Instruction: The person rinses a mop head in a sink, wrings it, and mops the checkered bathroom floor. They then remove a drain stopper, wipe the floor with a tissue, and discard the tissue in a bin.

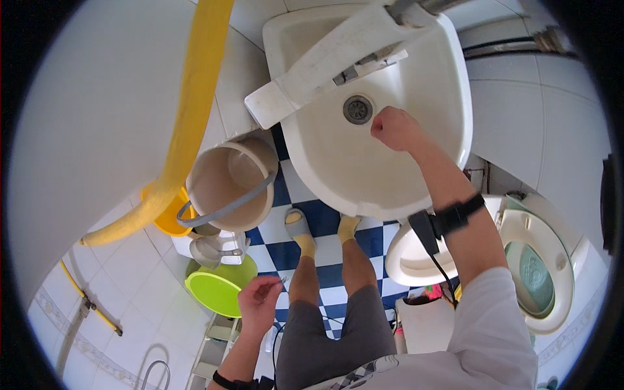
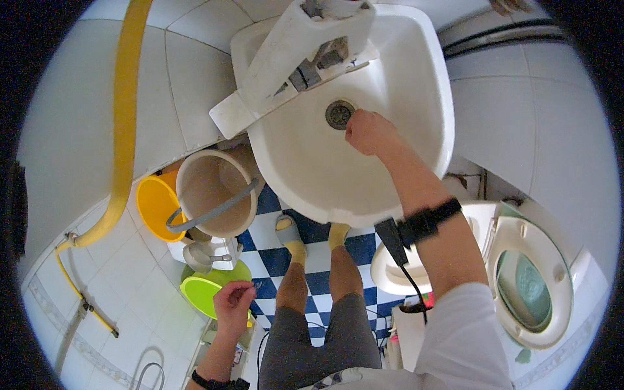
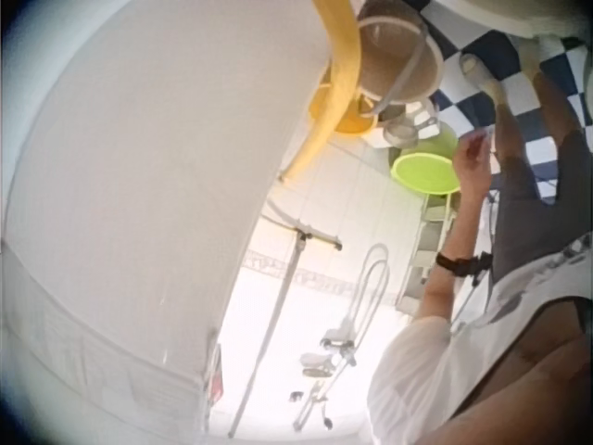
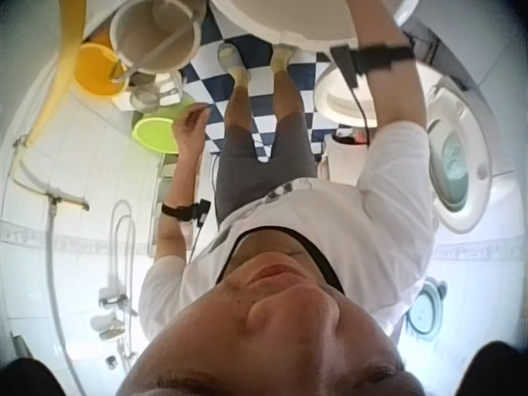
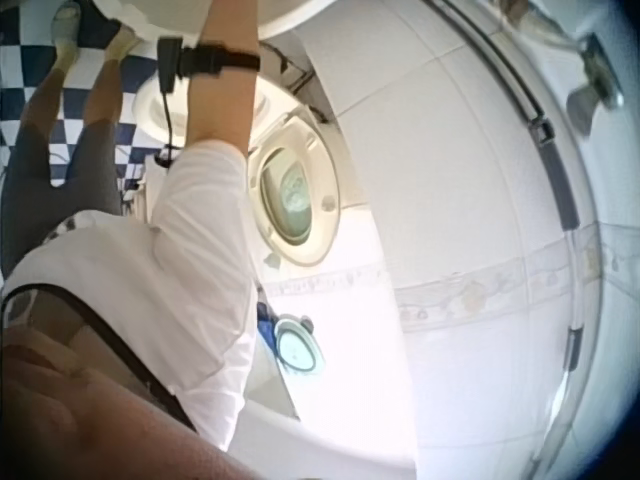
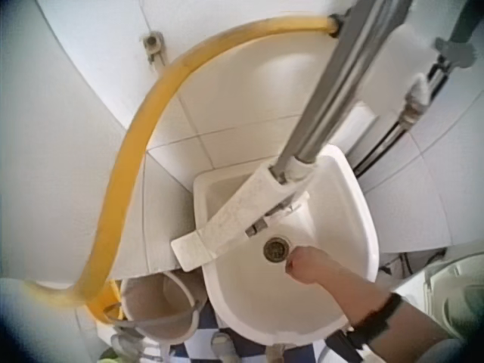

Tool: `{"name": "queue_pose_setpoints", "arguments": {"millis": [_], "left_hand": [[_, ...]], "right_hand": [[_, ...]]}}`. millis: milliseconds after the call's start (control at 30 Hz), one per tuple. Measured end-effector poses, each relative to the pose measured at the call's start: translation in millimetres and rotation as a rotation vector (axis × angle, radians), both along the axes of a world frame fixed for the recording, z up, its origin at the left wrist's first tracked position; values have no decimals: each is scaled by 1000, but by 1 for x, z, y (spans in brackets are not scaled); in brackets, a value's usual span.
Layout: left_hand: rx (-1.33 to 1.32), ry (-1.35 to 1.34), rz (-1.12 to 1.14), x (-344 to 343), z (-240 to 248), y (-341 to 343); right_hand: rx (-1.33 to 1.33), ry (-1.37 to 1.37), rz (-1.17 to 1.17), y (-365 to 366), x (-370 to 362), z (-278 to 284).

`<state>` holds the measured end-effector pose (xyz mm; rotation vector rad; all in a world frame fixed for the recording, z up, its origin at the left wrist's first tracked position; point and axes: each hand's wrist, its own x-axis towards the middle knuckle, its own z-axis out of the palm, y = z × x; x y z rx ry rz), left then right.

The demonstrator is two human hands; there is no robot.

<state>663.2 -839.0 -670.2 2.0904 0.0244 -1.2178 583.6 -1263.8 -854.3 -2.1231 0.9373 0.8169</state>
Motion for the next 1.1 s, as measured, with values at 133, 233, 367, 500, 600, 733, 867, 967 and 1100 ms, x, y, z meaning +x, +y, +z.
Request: {"name": "queue_pose_setpoints", "arguments": {"millis": [133,233,367,500,600,733,867,967,1100], "left_hand": [[-131,28,-16,1,8,-31],[-218,10,-52,-1,13,-54],[-265,29,-121,-1,19,-75],[-362,39,-119,-2,23,-81],[-372,13,-156,-1,25,-80],[-390,-5,-189,3,42,-76],[-453,11,-193,5,73,-89],[-602,-18,-225,2,108,-102],[-786,-116,-384,-2,185,-122]], "right_hand": [[111,-228,-40,50,-49,104],[-160,-302,30,104,-72,136],[-303,-419,89,133,-84,132],[-329,-398,55,135,-85,118],[-397,-418,60,131,-77,115],[-219,-425,-356,130,-75,146],[-17,-431,-616,127,-80,217],[178,-468,-771,132,-81,283],[243,-566,-704,149,-75,387]]}}
